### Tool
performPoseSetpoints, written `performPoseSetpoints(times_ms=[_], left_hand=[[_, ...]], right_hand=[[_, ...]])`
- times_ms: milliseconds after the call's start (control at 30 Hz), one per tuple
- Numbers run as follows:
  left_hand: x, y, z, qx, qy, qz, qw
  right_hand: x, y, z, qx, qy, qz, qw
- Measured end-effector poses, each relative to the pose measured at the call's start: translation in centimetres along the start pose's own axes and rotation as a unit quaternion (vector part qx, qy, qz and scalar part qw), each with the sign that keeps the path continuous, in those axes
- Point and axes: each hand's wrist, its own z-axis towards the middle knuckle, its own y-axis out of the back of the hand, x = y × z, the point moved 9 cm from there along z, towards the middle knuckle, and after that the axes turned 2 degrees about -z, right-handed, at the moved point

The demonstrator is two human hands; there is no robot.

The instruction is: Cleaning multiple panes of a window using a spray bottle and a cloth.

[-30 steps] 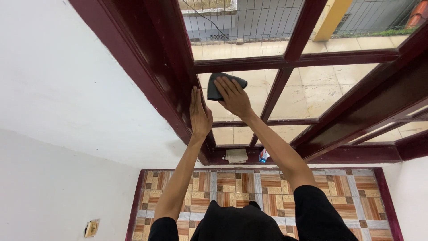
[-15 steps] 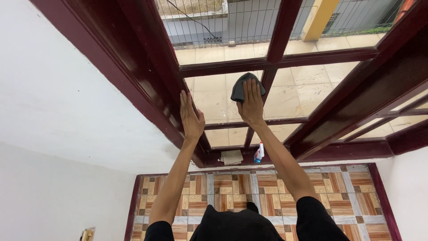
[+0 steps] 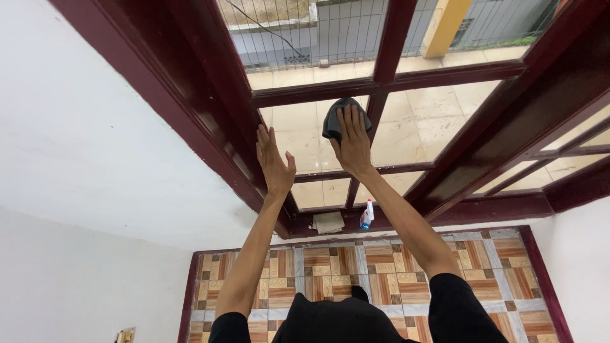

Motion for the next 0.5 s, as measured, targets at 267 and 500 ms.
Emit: performPoseSetpoints(times_ms=[267, 500], left_hand=[[1.3, 1.4, 0.2, 0.032, -0.002, 0.026, 0.999], [3.2, 1.1, -0.1, -0.021, -0.048, 0.045, 0.998]], right_hand=[[7.7, -3.4, 3.5, 0.017, 0.149, -0.093, 0.984], [13.8, -4.7, 6.4, -0.034, 0.201, -0.101, 0.974]])
